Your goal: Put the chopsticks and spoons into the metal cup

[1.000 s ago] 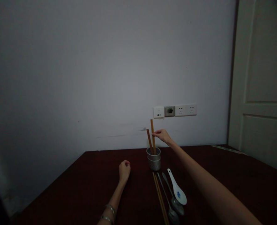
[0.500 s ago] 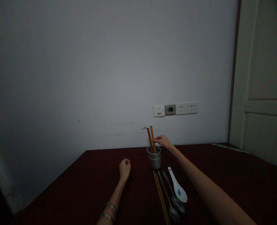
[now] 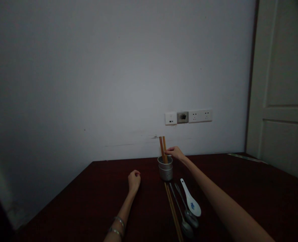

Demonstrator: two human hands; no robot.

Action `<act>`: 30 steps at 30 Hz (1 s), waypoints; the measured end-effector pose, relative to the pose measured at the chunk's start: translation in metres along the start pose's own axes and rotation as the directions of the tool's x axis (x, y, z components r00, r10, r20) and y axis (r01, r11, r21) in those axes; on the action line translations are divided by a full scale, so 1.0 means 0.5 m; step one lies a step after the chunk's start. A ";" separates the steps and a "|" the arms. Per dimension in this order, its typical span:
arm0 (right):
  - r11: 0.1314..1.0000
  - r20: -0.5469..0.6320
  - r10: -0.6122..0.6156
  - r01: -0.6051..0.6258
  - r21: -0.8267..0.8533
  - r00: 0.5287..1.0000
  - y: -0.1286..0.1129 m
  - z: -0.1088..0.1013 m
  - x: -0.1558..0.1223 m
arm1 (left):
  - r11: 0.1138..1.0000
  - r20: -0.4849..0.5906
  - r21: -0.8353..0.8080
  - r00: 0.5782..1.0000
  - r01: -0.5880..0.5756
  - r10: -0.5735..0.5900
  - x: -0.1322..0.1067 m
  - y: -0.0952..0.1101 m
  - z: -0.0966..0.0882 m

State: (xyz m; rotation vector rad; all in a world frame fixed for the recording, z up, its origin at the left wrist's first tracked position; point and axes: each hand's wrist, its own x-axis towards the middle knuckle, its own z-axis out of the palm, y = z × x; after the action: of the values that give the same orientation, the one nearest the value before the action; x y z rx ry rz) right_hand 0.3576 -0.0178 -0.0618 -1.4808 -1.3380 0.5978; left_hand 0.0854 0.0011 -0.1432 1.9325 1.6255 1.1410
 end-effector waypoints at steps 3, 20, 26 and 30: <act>0.999 0.016 0.004 -0.005 0.042 1.000 0.006 0.003 0.004 | 1.000 -0.008 -0.004 1.000 -0.012 0.012 0.001 -0.002 0.002; 1.000 0.021 0.004 -0.004 -0.004 1.000 0.003 0.015 0.001 | 1.000 0.003 0.003 1.000 0.006 -0.006 0.000 0.002 0.001; 1.000 0.060 -0.012 0.011 0.004 0.998 0.007 0.012 -0.007 | 1.000 -0.002 0.000 1.000 0.004 -0.004 0.000 0.002 0.002; 0.999 0.076 -0.031 0.032 -0.012 0.997 0.015 0.005 -0.008 | 1.000 0.000 -0.004 1.000 0.004 -0.004 0.001 -0.001 0.004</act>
State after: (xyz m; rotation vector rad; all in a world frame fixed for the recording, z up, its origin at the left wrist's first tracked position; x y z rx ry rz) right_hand 0.3575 -0.0198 -0.0704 -1.4570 -1.4236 0.6316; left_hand 0.0866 0.0022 -0.1445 1.9261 1.6256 1.1417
